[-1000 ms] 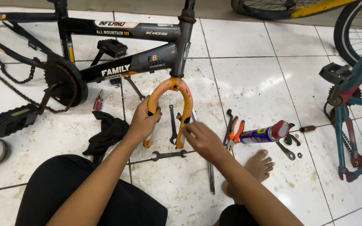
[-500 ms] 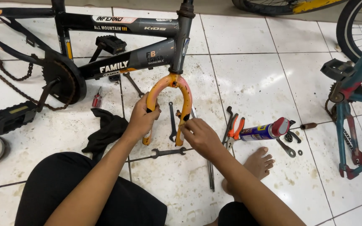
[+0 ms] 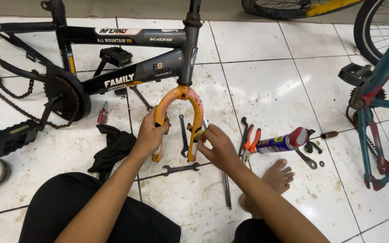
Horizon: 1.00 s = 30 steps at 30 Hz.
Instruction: The person scrubs the black bicycle frame and the orange front fork with a yellow sponge, then wipes the components dry with a black cloth. The person is sitting on the floor in a room with other bicycles and tools visible.
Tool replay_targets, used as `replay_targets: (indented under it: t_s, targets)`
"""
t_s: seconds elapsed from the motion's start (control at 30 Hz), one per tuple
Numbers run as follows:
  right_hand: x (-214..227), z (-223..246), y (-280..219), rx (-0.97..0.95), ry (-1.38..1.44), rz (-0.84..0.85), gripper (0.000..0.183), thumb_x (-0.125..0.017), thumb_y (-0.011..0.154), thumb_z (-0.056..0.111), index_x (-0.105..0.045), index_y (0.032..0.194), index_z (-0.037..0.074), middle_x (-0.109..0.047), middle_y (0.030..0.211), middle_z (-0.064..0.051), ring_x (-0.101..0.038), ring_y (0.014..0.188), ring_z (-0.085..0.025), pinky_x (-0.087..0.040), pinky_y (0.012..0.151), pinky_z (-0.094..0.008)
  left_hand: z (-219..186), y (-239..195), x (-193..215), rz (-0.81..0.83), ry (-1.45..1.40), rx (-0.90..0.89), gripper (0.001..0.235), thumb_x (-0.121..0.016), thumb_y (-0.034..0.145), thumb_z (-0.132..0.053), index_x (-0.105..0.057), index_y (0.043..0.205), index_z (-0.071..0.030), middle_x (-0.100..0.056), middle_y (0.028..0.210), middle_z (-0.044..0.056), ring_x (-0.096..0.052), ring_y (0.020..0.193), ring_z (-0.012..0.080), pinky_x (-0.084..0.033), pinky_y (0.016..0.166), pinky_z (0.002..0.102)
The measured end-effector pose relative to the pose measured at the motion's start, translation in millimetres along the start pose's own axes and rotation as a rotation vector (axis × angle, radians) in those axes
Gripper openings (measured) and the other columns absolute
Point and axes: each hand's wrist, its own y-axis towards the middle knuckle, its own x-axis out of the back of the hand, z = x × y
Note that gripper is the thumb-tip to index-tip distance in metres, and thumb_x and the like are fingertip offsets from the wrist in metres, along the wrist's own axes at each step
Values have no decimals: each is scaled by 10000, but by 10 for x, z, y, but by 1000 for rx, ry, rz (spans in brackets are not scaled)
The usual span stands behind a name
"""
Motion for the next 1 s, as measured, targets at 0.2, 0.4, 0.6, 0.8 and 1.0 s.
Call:
replay_targets:
  t_s: [0.2,0.4,0.6,0.8,1.0]
  targets:
    - [-436,48,-542,-598,407,86,126,-749,703,14,-630,730,47,-603,642,-95,-632,641,-217,-522,655,-372,48,15,-12,-5,2,6,238,-512,731,115,-529,909,-42,-507,738,46,-576,801,203,-487,688,336]
    - [-196,153,4,-734,568,-238,59,-693,818,-28,-663,861,-1,-678,743,-131,-641,715,-182,-538,724,-350,70,22,4,-2,15,22,247,-510,722,118,-524,908,-44,-505,730,46,-584,805,213,-494,701,349]
    - [-359,61,-384,-1173,660,-61,78,-678,846,22,-690,910,-21,-668,783,-133,-654,691,-194,-526,686,-332,50,19,-7,-11,-10,28,238,-505,731,129,-529,888,-48,-488,723,35,-575,800,208,-489,704,344]
    - [159,177,501,-1063,746,-342,169,-747,826,55,-725,962,-44,-678,811,-135,-689,731,-198,-562,742,-303,-5,8,14,-16,3,25,227,-504,747,120,-527,886,-57,-494,721,26,-576,805,199,-487,706,339]
    - [-308,-31,-98,-1332,723,-97,244,-684,861,56,-708,1048,-98,-691,879,-221,-699,724,-243,-565,643,-301,42,16,-8,-17,-5,52,234,-494,729,121,-514,877,-60,-477,715,31,-564,803,203,-479,700,342]
